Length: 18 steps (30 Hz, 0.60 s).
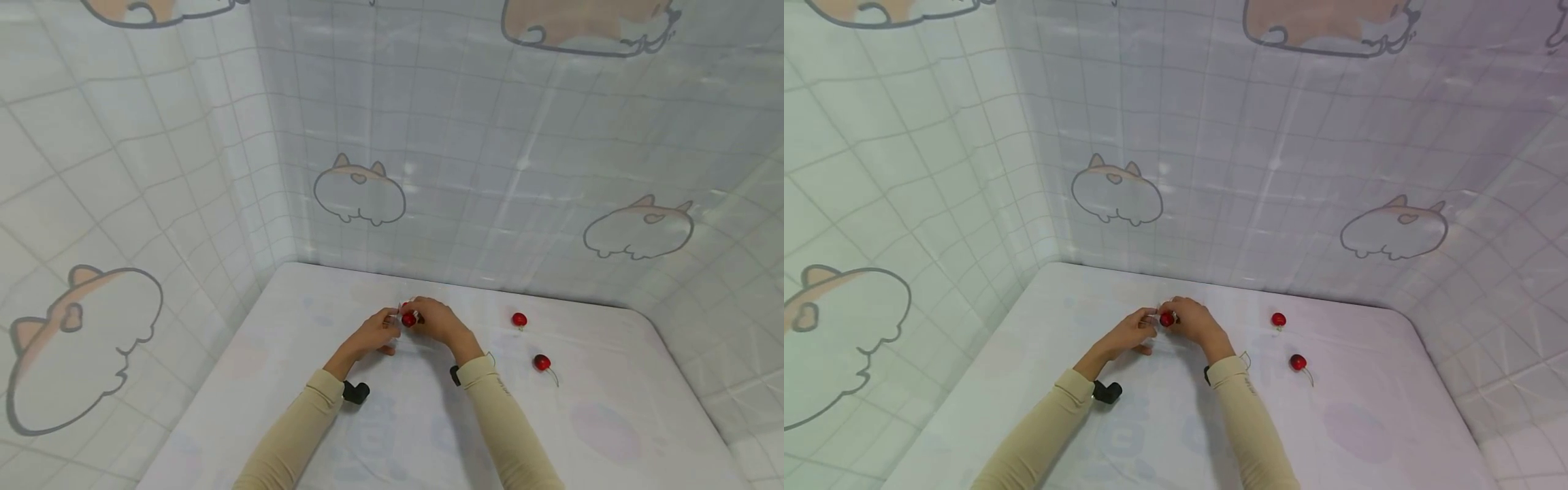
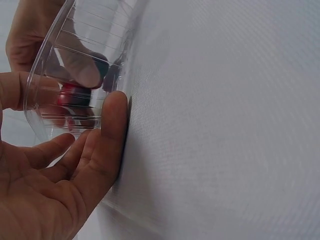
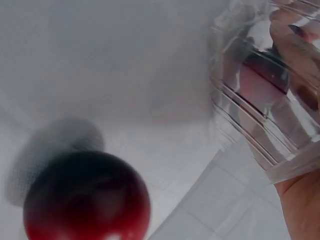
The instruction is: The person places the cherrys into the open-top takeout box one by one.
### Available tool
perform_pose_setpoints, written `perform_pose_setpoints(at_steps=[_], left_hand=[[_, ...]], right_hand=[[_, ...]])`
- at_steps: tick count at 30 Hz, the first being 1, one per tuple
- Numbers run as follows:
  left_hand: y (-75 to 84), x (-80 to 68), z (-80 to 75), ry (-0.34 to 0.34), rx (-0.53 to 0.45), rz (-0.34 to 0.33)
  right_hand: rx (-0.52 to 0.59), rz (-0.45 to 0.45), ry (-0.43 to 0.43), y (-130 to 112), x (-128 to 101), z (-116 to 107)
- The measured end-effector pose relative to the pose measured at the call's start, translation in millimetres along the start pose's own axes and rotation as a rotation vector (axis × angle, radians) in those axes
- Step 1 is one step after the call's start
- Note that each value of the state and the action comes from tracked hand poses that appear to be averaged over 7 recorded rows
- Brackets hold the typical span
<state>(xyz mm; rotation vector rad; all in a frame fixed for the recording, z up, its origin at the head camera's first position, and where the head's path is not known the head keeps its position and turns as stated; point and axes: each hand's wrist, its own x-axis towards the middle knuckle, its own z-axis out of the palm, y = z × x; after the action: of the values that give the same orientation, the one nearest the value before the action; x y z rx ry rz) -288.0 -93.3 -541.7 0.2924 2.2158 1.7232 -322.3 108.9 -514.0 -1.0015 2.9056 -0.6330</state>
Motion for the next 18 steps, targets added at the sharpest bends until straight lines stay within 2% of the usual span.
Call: perform_pose_setpoints(at_steps=[6,18], left_hand=[[0.1,2.0,1.2,0.003,-0.009,-0.004],[5.2,1.9,7.3,0.041,-0.001,-0.014]], right_hand=[[-0.072,0.010,-0.019,3.2,2.1,3.6],[-0.070,-0.041,0.013,6.8,-1.1,-1.5]])
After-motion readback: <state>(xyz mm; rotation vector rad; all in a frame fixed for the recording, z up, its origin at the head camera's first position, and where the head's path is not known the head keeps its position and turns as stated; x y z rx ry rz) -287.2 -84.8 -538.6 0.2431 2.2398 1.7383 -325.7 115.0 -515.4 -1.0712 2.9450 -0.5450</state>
